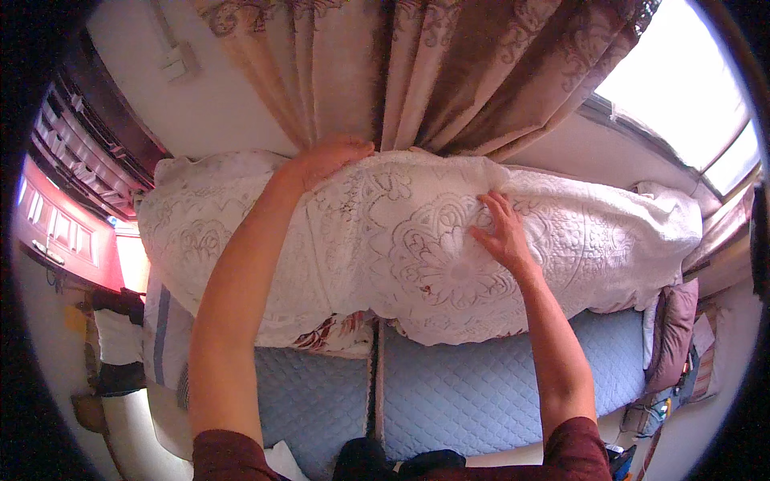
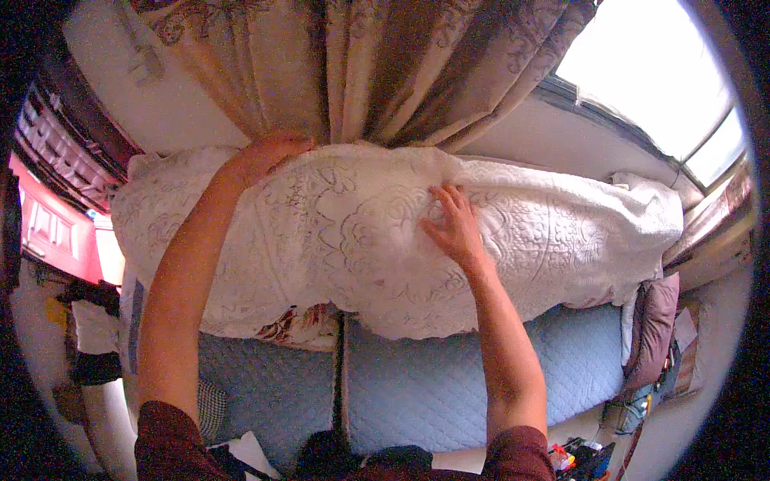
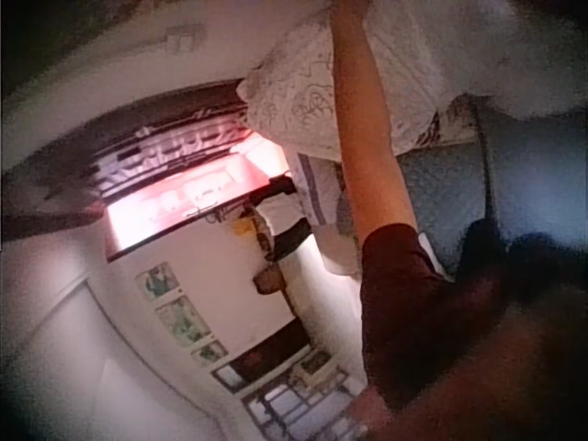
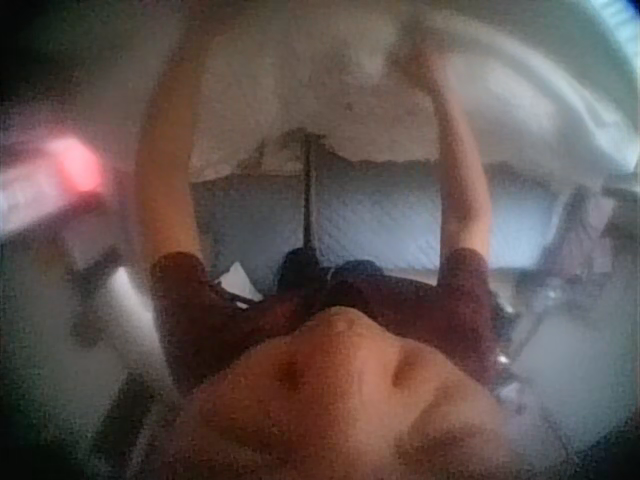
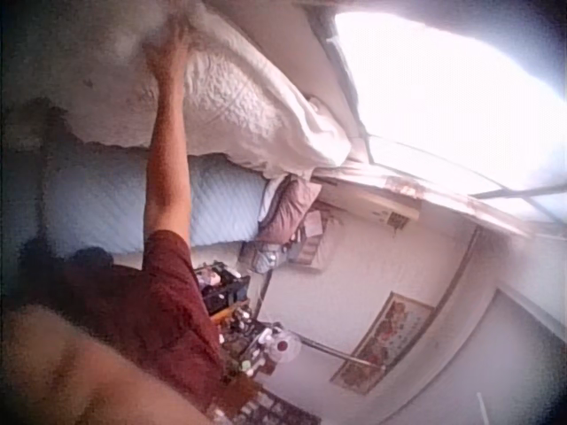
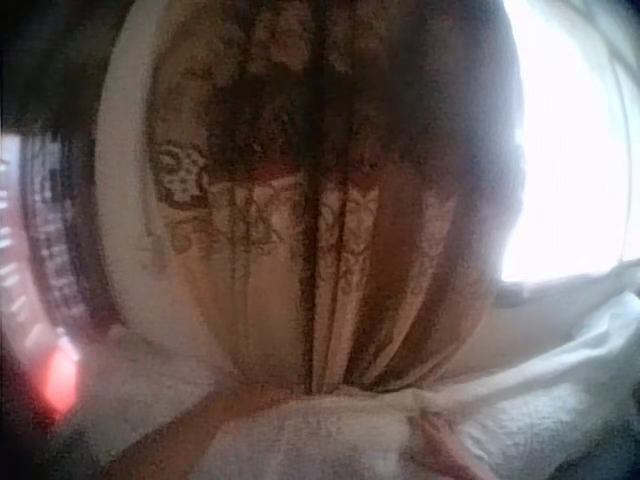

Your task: The person arranges pillows, folds a white blanket, and then spreads a large white patterned throw over the pillows and back of the sofa.

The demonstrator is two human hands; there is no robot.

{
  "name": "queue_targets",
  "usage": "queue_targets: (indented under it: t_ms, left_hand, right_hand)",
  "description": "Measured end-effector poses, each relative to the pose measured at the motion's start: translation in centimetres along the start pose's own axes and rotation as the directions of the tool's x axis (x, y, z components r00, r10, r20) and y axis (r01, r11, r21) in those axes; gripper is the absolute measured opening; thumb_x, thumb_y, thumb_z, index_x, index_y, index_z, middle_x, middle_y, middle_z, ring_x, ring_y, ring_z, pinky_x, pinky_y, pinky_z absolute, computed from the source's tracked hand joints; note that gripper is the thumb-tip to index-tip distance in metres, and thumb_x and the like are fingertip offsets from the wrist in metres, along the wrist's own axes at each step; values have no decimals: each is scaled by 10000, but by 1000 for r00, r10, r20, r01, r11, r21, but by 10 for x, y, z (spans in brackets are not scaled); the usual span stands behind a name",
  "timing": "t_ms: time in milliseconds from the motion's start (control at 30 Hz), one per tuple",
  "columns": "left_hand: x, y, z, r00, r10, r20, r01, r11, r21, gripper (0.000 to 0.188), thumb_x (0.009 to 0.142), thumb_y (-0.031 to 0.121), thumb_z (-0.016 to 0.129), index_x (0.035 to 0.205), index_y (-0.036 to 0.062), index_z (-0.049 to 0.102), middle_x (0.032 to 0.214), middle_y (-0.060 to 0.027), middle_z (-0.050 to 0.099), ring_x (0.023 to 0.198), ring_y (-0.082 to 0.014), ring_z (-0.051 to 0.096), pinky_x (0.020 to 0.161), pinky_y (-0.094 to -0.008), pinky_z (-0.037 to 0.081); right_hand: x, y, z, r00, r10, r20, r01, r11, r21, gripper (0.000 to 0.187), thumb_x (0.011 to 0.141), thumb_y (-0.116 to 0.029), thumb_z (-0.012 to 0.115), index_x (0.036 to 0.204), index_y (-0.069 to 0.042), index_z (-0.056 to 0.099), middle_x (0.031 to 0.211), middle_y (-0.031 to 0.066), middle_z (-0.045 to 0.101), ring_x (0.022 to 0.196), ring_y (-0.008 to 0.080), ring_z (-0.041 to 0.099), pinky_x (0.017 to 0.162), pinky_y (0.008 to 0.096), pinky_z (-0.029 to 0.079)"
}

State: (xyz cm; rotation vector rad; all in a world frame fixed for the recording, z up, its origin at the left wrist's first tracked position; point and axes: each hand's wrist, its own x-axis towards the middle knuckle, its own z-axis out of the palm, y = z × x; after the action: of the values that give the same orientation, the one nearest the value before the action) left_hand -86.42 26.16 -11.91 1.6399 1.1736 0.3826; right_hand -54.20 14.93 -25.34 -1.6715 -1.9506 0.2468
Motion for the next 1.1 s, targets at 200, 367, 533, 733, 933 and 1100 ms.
queue_targets:
  t_ms: [200,367,533,733,933,1100]
  left_hand:
    - [33,5,-19,758,499,-420,-254,819,515,218,796,99,580,1004,73,638,1061,-101,595,992,-240,551,876,-317,418]
    - [61,-40,-6,666,669,-330,86,371,925,293,799,107,551,1084,141,609,1221,-125,485,1187,-302,406,987,-438,308]
    - [7,-70,68,493,686,-535,17,607,795,426,810,190,560,1230,154,498,1354,-139,352,1278,-321,285,1020,-562,182]
    - [-82,-189,105,449,525,-723,308,668,677,581,789,327,587,1310,134,416,1399,-190,280,1316,-375,207,1032,-585,97]
    - [-37,-195,80,640,402,-655,345,610,713,654,792,411,557,1361,164,348,1431,-201,213,1333,-384,155,1035,-594,57]
    - [-37,-218,56,799,272,-536,286,613,736,727,804,540,497,1401,194,267,1457,-160,176,1342,-356,130,1046,-578,20]
  right_hand:
    - [-12,-46,4,920,-181,-348,89,960,-265,527,693,-126,645,1192,-127,476,1269,89,450,1226,289,371,977,483,275]
    - [4,-88,34,965,-159,-209,88,945,-314,585,775,-316,618,1314,-260,400,1411,85,290,1325,338,209,979,600,219]
    - [23,-74,37,995,27,-93,-53,955,-290,714,752,-504,608,1370,-282,328,1474,89,174,1358,379,58,978,677,120]
    - [34,-65,69,996,37,-83,-64,934,-352,747,759,-611,522,1385,-270,299,1468,103,178,1356,385,41,975,684,103]
    - [52,-54,79,994,87,-71,-110,870,-481,782,752,-664,478,1393,-260,285,1472,114,170,1352,398,50,950,713,85]
    - [59,-48,64,979,147,138,-102,951,-293,824,736,-663,509,1398,-235,269,1477,122,150,1346,418,53,962,701,99]
